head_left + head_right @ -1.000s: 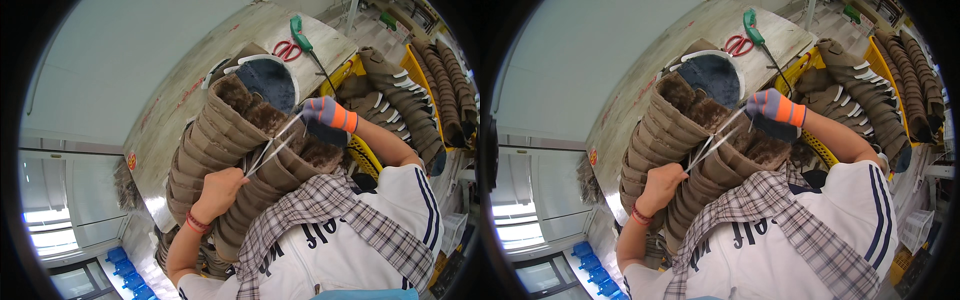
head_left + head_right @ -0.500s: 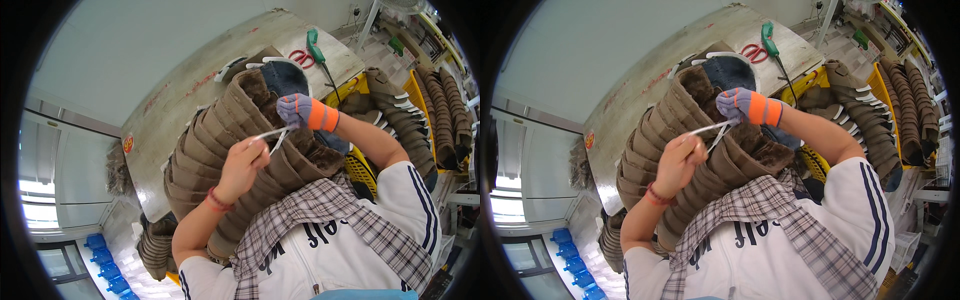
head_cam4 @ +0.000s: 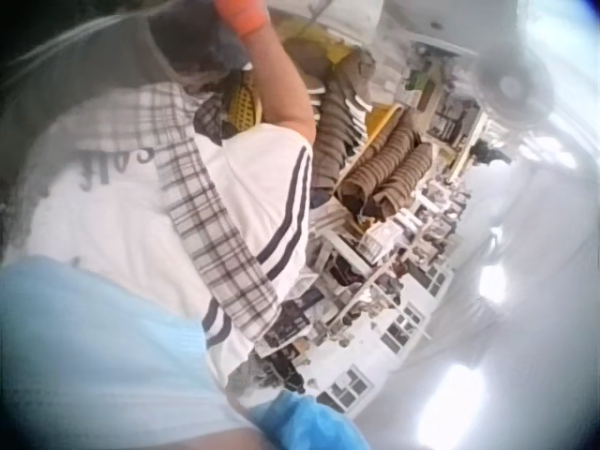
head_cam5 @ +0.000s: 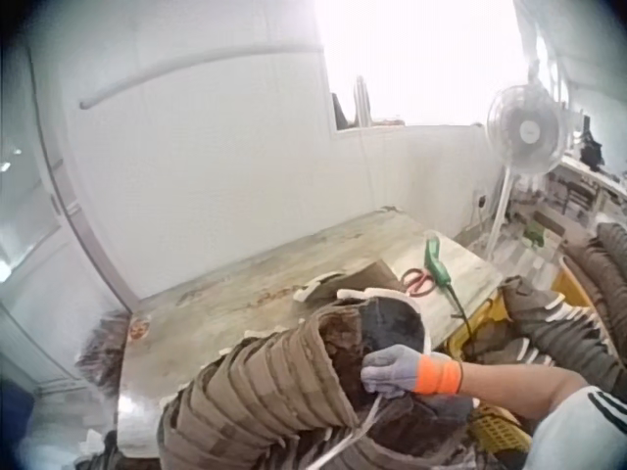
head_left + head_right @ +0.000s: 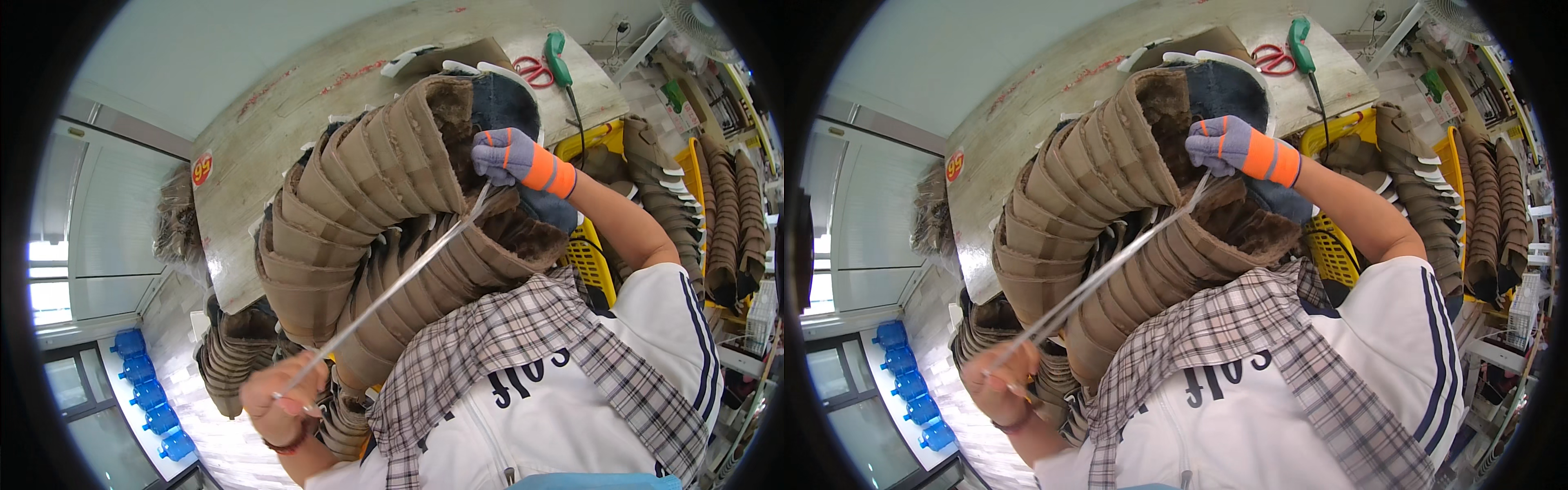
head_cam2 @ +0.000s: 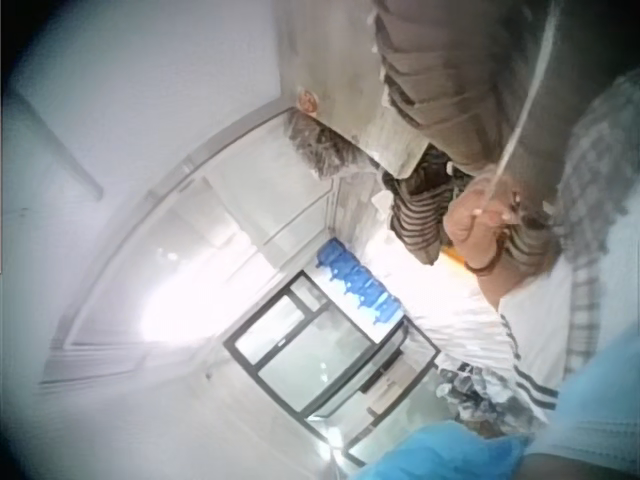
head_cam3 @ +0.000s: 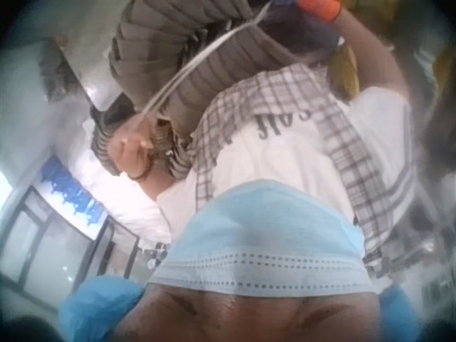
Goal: The person uses a handheld electric trimmer to trim the edges and interior lining of several beige shoes. They handle the shoes one at a time, rotating them to access different areas, and place trimmed shoes into a yellow basket.
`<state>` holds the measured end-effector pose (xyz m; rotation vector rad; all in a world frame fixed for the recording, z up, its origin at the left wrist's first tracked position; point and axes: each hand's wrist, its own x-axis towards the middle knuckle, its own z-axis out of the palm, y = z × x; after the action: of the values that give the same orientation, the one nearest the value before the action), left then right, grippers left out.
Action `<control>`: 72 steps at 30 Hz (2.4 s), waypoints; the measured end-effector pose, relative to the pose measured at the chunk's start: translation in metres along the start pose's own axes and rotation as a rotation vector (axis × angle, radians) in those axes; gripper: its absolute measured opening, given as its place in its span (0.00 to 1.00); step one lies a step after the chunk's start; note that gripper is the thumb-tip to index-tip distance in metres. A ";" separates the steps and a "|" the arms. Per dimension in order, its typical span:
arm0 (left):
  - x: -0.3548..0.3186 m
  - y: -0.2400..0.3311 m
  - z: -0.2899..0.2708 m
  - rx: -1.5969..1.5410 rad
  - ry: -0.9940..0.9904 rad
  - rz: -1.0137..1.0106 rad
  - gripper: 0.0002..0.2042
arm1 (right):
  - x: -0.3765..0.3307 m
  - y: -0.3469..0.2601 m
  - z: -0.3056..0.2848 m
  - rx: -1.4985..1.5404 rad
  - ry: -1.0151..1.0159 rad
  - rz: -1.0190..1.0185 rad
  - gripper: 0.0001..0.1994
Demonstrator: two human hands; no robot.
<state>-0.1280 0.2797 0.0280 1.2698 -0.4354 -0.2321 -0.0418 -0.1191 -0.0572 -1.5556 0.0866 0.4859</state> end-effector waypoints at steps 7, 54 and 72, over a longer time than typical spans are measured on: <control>0.178 0.048 0.126 0.139 -0.660 0.237 0.08 | -0.026 -0.081 0.035 -0.179 -0.537 -0.571 0.10; 0.143 -0.143 0.115 0.033 -0.051 -0.066 0.02 | -0.024 0.000 0.042 -0.495 0.304 -0.768 0.17; 0.131 -0.138 0.123 0.659 -0.088 0.119 0.10 | -0.039 0.015 0.049 -0.866 0.591 -0.831 0.05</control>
<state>-0.0555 0.0801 -0.0515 1.8744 -0.6943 -0.0384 -0.0940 -0.0815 -0.0558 -2.3358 -0.3570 -0.7017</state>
